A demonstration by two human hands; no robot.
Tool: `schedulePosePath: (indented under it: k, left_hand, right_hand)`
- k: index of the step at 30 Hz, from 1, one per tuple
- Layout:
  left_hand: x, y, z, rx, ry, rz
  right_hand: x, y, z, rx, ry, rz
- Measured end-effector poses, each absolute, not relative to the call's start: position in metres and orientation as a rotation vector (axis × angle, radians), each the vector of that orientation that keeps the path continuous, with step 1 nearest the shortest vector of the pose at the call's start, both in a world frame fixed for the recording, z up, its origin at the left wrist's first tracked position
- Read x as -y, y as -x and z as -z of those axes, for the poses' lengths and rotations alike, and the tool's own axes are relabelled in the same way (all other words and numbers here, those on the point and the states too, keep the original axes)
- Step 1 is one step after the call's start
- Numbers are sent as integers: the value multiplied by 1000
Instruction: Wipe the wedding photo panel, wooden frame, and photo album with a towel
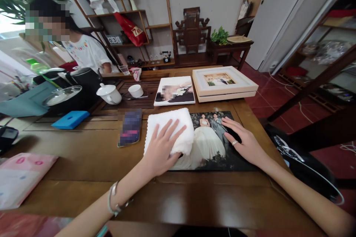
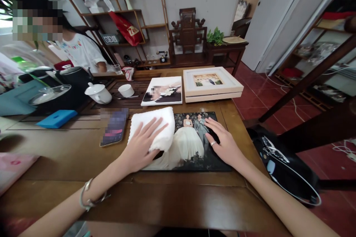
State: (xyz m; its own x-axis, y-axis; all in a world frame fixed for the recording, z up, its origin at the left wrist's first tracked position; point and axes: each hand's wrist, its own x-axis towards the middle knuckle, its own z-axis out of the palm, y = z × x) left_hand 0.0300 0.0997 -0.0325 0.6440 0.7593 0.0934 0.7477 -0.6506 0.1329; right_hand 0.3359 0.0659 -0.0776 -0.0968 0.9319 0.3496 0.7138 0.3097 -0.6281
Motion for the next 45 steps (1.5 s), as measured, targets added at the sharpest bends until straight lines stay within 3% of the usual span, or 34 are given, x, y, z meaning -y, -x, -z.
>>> schedulePosePath:
  k: [10,20,24,37,45]
  left_hand:
    - [-12,-24,29,-948,-2799,-55]
    - [-128,-29,30,-1264,-2771,-177]
    - [-138,-37,35,-1351,-2785,-220]
    - [-13,-70,24,-914,-2732,-51]
    - [-104,-93,29,-1222,-2761,-209]
  right_hand:
    - [-65,-335,80,1858,1465,-400]
    - [-65,-336,80,1856,1443,-383]
    - [-67,-336,81,1845,1449,-381]
    - [-68,-336,80,1884,1465,-379]
    - [-68,-336,81,1888,1464,-369]
